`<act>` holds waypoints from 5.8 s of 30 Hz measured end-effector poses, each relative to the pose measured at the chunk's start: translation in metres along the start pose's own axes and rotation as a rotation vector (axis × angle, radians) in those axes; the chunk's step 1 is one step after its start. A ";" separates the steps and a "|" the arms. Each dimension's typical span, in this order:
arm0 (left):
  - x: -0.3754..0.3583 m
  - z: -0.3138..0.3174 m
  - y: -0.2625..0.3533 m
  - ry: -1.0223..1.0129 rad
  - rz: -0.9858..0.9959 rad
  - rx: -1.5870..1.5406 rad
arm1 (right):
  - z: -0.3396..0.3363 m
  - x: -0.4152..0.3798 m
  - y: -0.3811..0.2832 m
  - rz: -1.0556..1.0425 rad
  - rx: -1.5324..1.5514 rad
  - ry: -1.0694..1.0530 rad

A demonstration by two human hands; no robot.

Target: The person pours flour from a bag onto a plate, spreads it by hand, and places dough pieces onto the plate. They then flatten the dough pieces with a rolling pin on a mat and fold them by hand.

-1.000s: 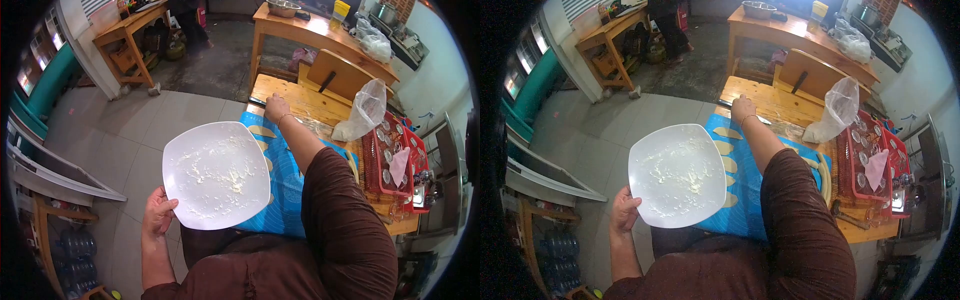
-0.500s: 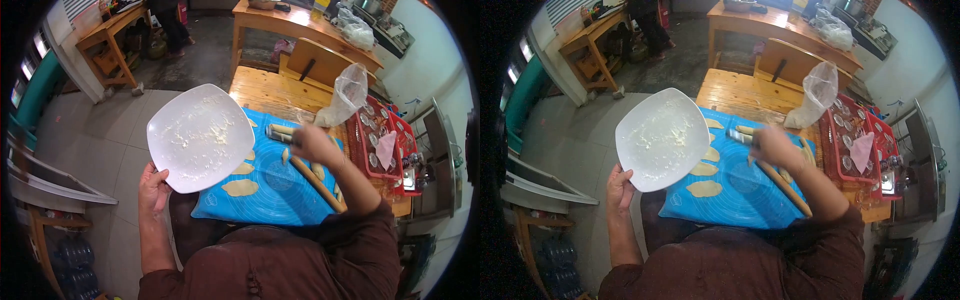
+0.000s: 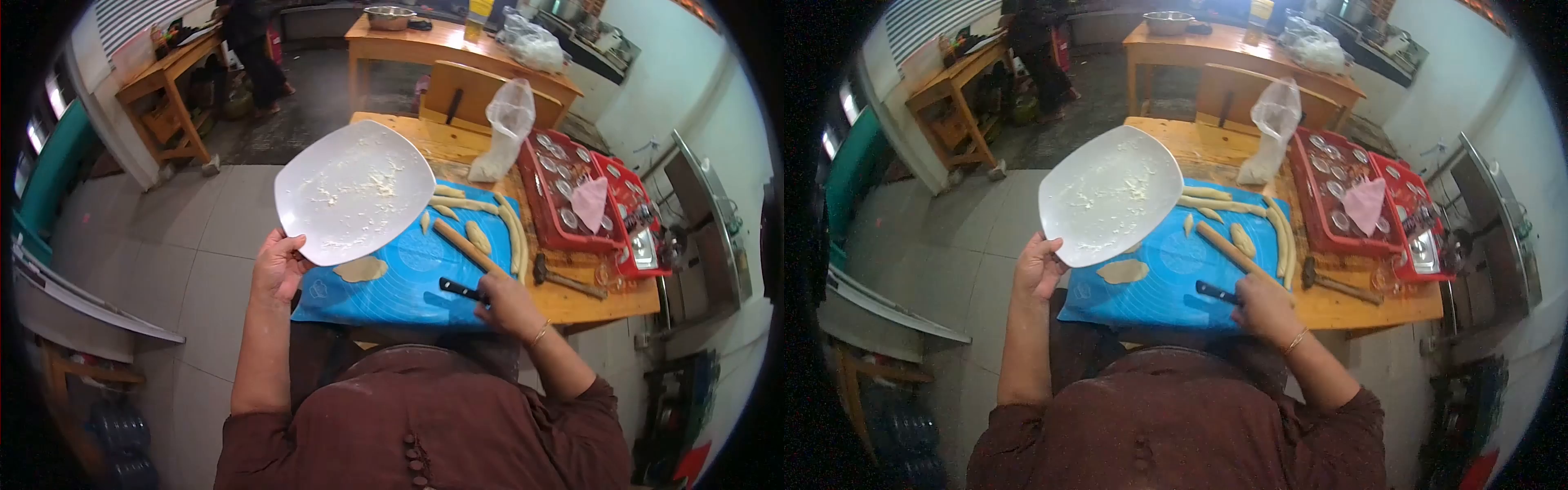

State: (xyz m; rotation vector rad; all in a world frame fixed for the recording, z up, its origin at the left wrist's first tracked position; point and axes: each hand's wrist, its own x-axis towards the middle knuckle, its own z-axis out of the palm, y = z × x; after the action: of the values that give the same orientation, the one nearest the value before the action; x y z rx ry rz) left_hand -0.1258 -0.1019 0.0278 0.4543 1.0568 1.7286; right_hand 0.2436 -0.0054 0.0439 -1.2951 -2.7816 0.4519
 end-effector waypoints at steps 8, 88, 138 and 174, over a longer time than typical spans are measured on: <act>-0.024 0.004 0.002 0.024 0.035 -0.049 | -0.035 -0.048 0.043 -0.074 -0.278 0.210; 0.064 0.049 -0.050 -0.181 -0.216 0.090 | 0.006 0.178 -0.083 -0.372 -0.090 -0.061; 0.051 0.018 -0.017 -0.118 -0.163 0.210 | -0.013 0.191 -0.029 -0.198 -0.305 -0.103; 0.258 0.016 0.008 0.047 -0.157 0.439 | 0.038 0.121 0.011 0.076 0.688 0.108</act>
State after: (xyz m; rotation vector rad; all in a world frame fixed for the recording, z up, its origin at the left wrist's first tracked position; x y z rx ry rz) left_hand -0.2252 0.1348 -0.0016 0.5881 1.4736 1.3721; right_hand 0.1670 0.0831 -0.0056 -1.1906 -2.1688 1.1664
